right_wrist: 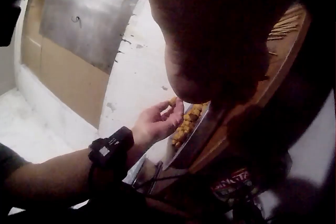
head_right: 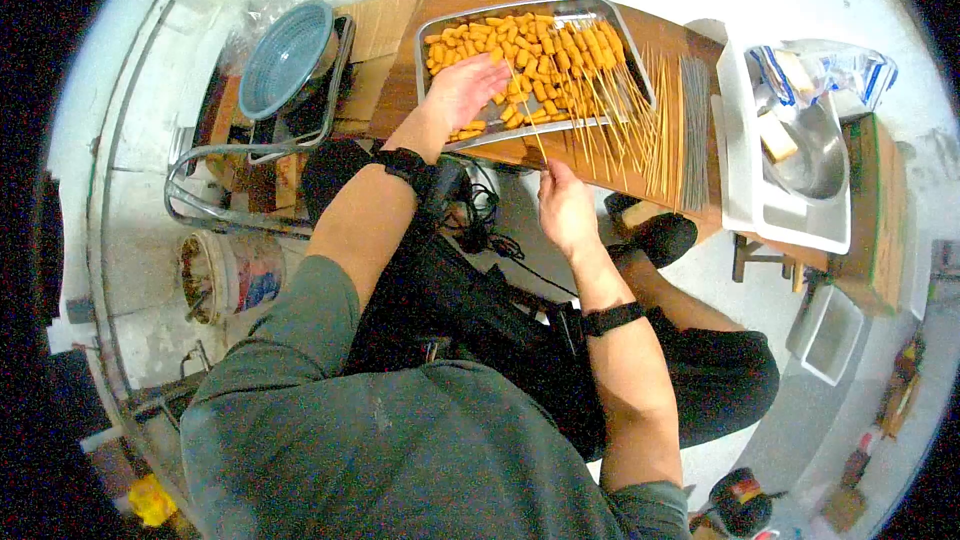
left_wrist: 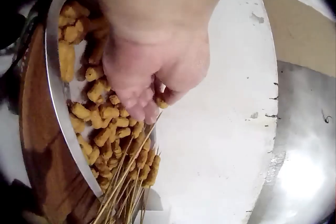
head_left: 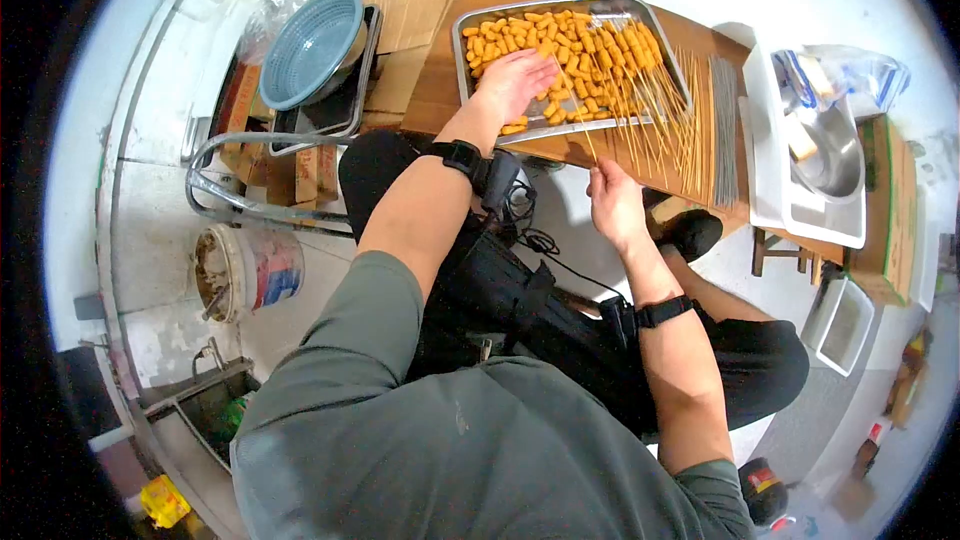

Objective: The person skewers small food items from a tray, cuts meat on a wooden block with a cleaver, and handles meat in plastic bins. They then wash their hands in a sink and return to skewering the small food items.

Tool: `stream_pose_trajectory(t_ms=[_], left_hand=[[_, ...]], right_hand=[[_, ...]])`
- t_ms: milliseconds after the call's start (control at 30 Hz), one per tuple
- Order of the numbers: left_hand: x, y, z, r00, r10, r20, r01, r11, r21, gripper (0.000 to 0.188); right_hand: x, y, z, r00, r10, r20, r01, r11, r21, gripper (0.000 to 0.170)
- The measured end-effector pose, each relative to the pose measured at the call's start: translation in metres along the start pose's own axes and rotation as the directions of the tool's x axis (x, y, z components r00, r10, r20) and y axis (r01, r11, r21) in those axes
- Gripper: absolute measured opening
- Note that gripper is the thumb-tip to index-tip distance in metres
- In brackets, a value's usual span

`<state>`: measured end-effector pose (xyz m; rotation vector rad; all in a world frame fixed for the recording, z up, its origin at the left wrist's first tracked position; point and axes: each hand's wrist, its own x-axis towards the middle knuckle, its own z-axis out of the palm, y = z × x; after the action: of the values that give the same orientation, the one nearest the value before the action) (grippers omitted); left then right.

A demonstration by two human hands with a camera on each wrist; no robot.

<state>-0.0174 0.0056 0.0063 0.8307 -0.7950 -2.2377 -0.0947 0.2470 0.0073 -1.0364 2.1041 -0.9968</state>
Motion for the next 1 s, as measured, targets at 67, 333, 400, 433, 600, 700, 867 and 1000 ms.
stream_pose_trajectory(t_ms=[67,333,400,433,600,700,867,1000], left_hand=[[0.006,0.001,-0.009,1.000,-0.012,-0.001,0.012,1.000,-0.013,0.023],[0.014,-0.004,-0.025,1.000,0.024,-0.015,-0.025,0.999,-0.038,0.029],[0.015,-0.001,-0.024,0.998,-0.032,-0.053,0.028,0.997,-0.069,0.026],[0.016,-0.001,-0.023,0.998,-0.031,-0.056,0.027,0.997,-0.069,0.026],[0.023,-0.006,-0.007,0.910,0.405,0.093,-0.129,0.061,0.990,0.037],[0.014,-0.007,0.028,0.961,0.250,0.115,-0.023,-0.344,0.939,0.049],[0.020,-0.011,0.035,0.981,0.194,0.022,0.044,-0.330,0.943,0.047],[0.038,-0.020,-0.003,0.964,0.231,0.130,-0.075,-0.236,0.969,0.037]], right_hand=[[0.000,0.002,-0.001,1.000,-0.021,-0.020,0.020,0.998,-0.057,0.030],[0.003,-0.001,-0.011,0.999,0.044,-0.007,-0.044,0.998,-0.036,0.029],[0.002,0.000,-0.011,0.999,0.042,-0.022,-0.042,0.999,-0.019,0.029],[0.001,0.000,-0.013,0.998,0.054,-0.032,-0.054,0.998,0.017,0.029],[0.006,0.016,-0.012,0.994,0.041,-0.097,-0.044,0.998,-0.033,0.028],[0.009,0.016,-0.016,0.998,0.041,-0.047,-0.045,0.996,-0.075,0.028],[0.010,0.022,-0.013,0.996,0.032,-0.082,-0.036,0.998,-0.044,0.028],[0.007,0.018,-0.013,0.996,0.036,-0.085,-0.038,0.999,-0.030,0.028]])
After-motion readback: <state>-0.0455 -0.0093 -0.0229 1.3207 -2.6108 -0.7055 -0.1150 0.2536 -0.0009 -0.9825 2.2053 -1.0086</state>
